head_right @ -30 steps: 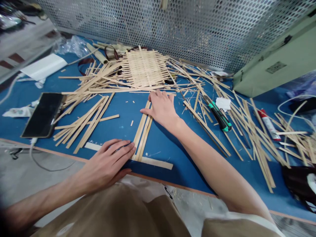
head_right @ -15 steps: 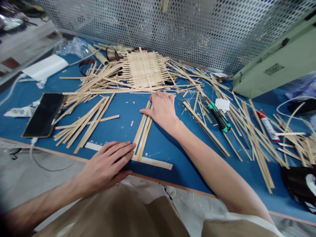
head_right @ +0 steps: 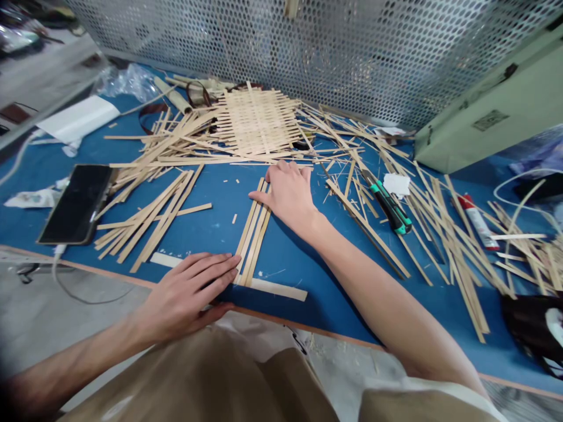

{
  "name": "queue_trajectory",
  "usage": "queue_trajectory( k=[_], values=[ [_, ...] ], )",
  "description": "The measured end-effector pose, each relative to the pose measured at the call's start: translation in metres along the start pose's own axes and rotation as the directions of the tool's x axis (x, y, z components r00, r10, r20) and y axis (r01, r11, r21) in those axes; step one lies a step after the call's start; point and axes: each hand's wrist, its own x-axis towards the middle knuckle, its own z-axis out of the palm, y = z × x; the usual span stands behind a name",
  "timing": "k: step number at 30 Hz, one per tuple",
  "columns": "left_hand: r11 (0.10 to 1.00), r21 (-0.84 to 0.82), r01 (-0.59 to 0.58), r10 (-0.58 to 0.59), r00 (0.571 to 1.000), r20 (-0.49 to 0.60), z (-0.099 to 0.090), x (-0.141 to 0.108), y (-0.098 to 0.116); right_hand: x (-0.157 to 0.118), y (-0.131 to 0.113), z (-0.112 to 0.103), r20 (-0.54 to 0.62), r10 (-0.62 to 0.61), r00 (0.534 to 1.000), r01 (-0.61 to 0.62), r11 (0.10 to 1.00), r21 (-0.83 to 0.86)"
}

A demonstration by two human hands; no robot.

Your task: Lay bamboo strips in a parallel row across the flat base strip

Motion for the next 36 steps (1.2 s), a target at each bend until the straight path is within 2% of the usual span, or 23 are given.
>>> queue_trajectory(
  k=[6,12,25,32,36],
  values=[
    [1.000,0.003,-0.016,0.016,1.000,-0.017,0.000,0.000,-0.001,-0.001,-0.001,0.001,-0.003,-0.009,1.000,0.009,1.000,-0.011],
    [0.999,-0.041,0.023,-0.026,0.996,-0.083,-0.002,0.008,0.000,-0.001,-0.002,0.000,-0.006,-0.007,1.000,0.007,1.000,0.000],
    [1.000,-0.017,0.010,-0.012,0.996,-0.090,-0.002,0.009,-0.002,0.000,-0.002,-0.001,0.015,0.012,1.000,-0.012,1.000,0.010],
    [0.997,0.072,-0.005,0.009,0.999,-0.053,-0.001,0.006,0.005,0.000,0.000,0.001,0.007,0.010,1.000,-0.010,1.000,0.013],
    [0.994,0.112,-0.014,0.014,1.000,0.003,0.000,0.002,0.011,0.000,0.002,0.002,0.001,0.007,1.000,-0.007,1.000,0.020]
  ],
)
